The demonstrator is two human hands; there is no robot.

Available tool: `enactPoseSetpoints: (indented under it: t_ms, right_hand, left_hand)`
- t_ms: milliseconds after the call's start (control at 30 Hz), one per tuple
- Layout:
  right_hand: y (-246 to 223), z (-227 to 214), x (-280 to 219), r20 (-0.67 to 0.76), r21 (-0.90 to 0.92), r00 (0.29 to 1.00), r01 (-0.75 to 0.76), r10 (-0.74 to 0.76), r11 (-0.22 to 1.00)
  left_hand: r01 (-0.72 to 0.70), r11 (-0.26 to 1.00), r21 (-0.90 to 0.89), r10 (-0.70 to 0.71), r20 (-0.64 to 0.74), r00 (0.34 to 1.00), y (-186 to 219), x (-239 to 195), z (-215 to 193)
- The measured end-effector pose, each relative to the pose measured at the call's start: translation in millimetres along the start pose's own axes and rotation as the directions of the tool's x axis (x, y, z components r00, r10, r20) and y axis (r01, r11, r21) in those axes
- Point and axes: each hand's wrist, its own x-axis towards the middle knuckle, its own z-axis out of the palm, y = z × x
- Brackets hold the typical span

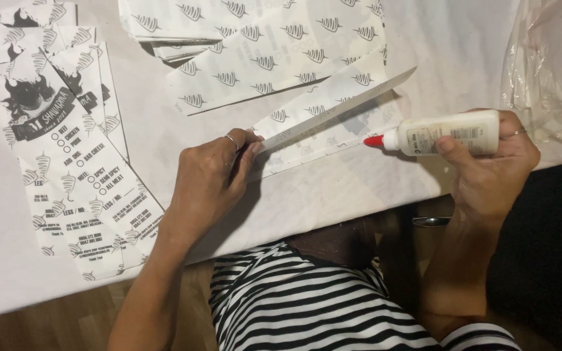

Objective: Folding pre-printed paper sheets and applying glue to assemble paper bags at a workstation.

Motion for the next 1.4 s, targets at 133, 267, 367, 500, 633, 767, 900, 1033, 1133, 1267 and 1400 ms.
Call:
enactPoseSetpoints:
  t_ms: [133,267,367,500,633,767,900,1033,1133,1267,1400]
  right_hand:
    - [7.5,-15.7,5.2,-0.048,-0.110,0.999,0.016,-0.021,0.994]
    - [8.1,-32.0,10.3,-0.137,-0.123,0.991,-0.027,0.010,0.992]
    - [26.1,-49.4,14.5,-0.170,-0.065,0.984,0.040,-0.050,0.997]
    - [21.0,-49.7,14.9,-0.171,-0.040,0.985,0.004,-0.011,0.999]
    - [12.2,-41.2,14.2,-0.087,-0.179,0.993,0.057,-0.074,0.982]
    - [2.7,-28.3,14.7,-0.069,-0.201,0.997,0.019,-0.034,0.979]
    - [-7.0,-10.3,13.2,-0.009,-0.168,1.000,0.009,-0.011,0.986]
    - [-20.5,11.8,12.7,0.169,-0.055,0.981,0.103,-0.092,0.993]
    - [-37.1,32.4,12.1,0.273,-0.034,0.954,0.142,-0.128,0.989]
    - [-62.9,66.2,5.1,0.312,-0.020,0.946,0.100,-0.089,0.995]
    - [-81.9,95.3,-0.7,0.401,0.000,0.913,0.088,-0.080,0.996]
  left_hand:
    - [-0.008,1.000,0.007,0.008,-0.013,1.000,-0.5,-0.5,1.2]
    - [-0.014,1.000,-0.006,0.014,-0.016,1.000,-0.2,-0.3,1.0]
    - [-0.020,1.000,0.015,0.020,-0.018,1.000,-2.4,-1.2,2.4]
    - [-0.013,1.000,0.003,0.013,-0.007,1.000,-0.4,0.3,0.4]
    - [-0.023,1.000,0.013,0.023,-0.014,1.000,-1.0,0.2,0.9]
    - [-0.018,1.000,-0.002,0.018,-0.014,1.000,-0.8,0.5,-1.3]
    - [0.053,0.998,-0.029,-0.052,0.026,0.998,-2.9,2.3,-2.3]
    - [0.091,0.993,-0.080,-0.086,0.056,0.995,-4.7,4.8,-5.7]
    - [0.144,0.981,-0.133,-0.133,0.090,0.987,-4.9,7.0,-9.3]
    - [0.253,0.946,-0.202,-0.228,0.139,0.964,-5.9,10.5,-13.5]
    - [0.291,0.917,-0.274,-0.263,0.135,0.955,-6.8,12.3,-18.6]
